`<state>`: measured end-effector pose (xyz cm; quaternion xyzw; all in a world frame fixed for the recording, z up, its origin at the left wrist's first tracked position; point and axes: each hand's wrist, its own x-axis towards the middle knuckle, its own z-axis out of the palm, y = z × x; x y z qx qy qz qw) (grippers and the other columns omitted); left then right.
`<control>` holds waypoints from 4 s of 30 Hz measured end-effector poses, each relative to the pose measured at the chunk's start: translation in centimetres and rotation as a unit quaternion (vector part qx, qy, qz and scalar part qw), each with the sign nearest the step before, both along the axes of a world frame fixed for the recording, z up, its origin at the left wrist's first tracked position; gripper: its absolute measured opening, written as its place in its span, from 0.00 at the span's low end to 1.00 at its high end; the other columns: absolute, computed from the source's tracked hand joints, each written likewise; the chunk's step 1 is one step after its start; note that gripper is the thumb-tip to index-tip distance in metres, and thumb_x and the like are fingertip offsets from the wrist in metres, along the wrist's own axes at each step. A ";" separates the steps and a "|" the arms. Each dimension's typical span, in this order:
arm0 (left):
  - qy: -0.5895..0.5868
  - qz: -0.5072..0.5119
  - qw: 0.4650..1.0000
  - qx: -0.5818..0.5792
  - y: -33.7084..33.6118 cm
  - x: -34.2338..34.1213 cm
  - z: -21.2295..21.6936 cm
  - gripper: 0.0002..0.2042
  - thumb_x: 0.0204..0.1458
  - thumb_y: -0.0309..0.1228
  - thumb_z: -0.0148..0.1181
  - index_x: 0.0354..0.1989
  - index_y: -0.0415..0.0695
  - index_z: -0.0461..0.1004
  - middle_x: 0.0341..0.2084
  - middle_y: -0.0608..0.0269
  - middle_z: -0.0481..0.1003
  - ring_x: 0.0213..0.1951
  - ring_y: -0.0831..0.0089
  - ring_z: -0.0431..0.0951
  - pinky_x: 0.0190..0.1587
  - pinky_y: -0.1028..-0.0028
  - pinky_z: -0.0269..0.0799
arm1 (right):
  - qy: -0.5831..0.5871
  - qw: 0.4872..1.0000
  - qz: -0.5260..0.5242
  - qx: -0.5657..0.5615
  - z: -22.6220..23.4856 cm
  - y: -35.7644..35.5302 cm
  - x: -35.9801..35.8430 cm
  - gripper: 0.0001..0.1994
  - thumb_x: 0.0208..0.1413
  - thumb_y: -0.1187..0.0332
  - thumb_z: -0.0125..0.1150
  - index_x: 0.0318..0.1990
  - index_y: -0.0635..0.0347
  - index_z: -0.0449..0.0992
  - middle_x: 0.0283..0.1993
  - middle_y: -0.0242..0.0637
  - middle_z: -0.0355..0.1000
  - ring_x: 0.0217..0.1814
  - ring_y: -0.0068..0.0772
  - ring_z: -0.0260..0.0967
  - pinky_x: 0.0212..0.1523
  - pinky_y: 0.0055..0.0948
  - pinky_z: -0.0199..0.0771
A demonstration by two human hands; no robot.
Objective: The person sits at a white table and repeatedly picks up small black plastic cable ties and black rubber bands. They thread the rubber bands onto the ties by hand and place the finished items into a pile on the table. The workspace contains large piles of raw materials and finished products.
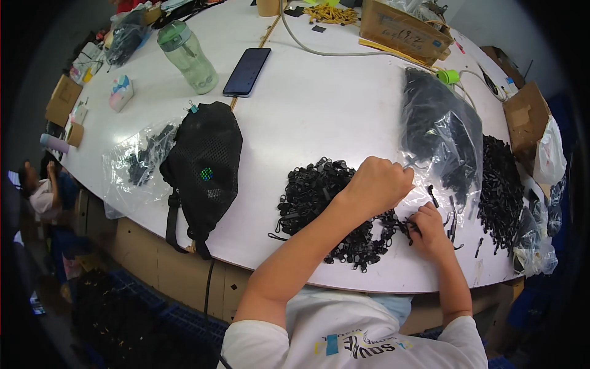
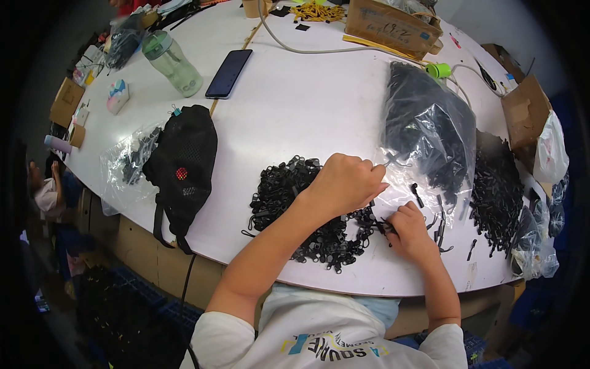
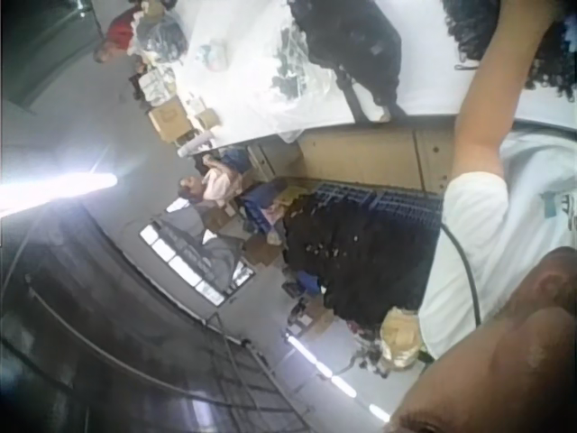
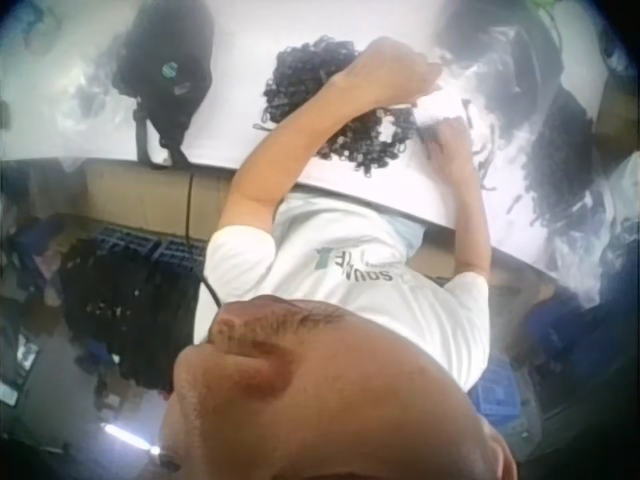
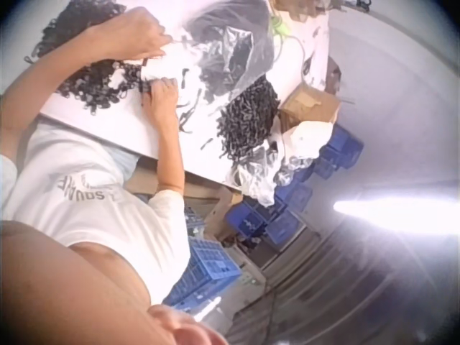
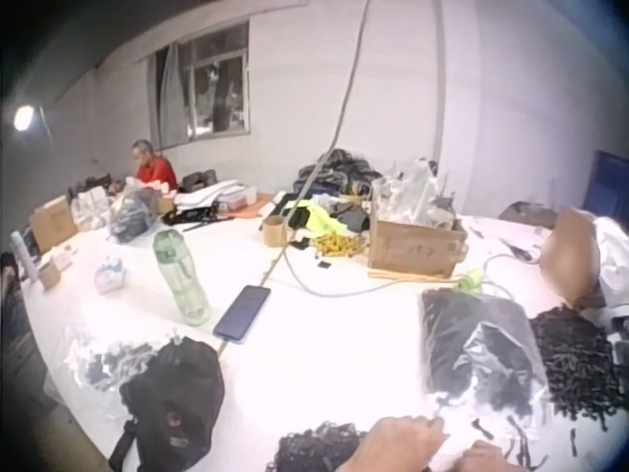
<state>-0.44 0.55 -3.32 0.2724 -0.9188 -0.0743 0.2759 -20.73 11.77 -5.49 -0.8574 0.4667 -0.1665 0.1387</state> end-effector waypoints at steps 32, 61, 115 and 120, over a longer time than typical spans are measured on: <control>-0.141 -0.018 0.988 0.057 0.4 0.2 1.2 0.14 0.47 0.42 0.60 0.28 0.43 0.70 0.19 0.57 0.73 0.26 0.56 0.76 0.29 0.61 0.70 | -0.530 0.781 -0.131 0.304 1.8 0.2 -1.5 0.15 0.60 0.62 0.50 0.24 0.61 0.65 0.17 0.23 0.53 0.17 0.13 0.46 0.16 0.18 0.42; -0.201 -0.010 0.976 0.080 0.8 -1.1 -0.4 0.10 0.40 0.32 0.62 0.28 0.43 0.68 0.15 0.59 0.71 0.24 0.58 0.74 0.28 0.62 0.67 | -0.345 0.913 -0.140 0.164 1.1 -0.3 -2.0 0.10 0.51 0.66 0.56 0.25 0.64 0.67 0.18 0.27 0.57 0.22 0.17 0.51 0.22 0.23 0.53; 0.057 -0.256 0.886 0.382 1.9 -1.7 1.7 0.04 0.46 0.16 0.57 0.31 0.33 0.73 0.22 0.61 0.75 0.24 0.77 0.74 0.31 0.79 0.70 | -0.322 0.947 -0.001 0.019 1.6 0.2 -1.5 0.07 0.42 0.76 0.67 0.32 0.59 0.80 0.18 0.35 0.68 0.19 0.30 0.64 0.21 0.27 0.59; 0.085 -0.231 0.842 0.479 2.2 -1.7 1.6 0.03 0.46 0.16 0.58 0.30 0.33 0.73 0.21 0.62 0.75 0.23 0.78 0.73 0.29 0.80 0.69 | -0.361 0.931 -0.014 0.052 1.7 0.1 -1.7 0.05 0.44 0.74 0.66 0.31 0.61 0.80 0.20 0.35 0.70 0.19 0.27 0.64 0.21 0.26 0.59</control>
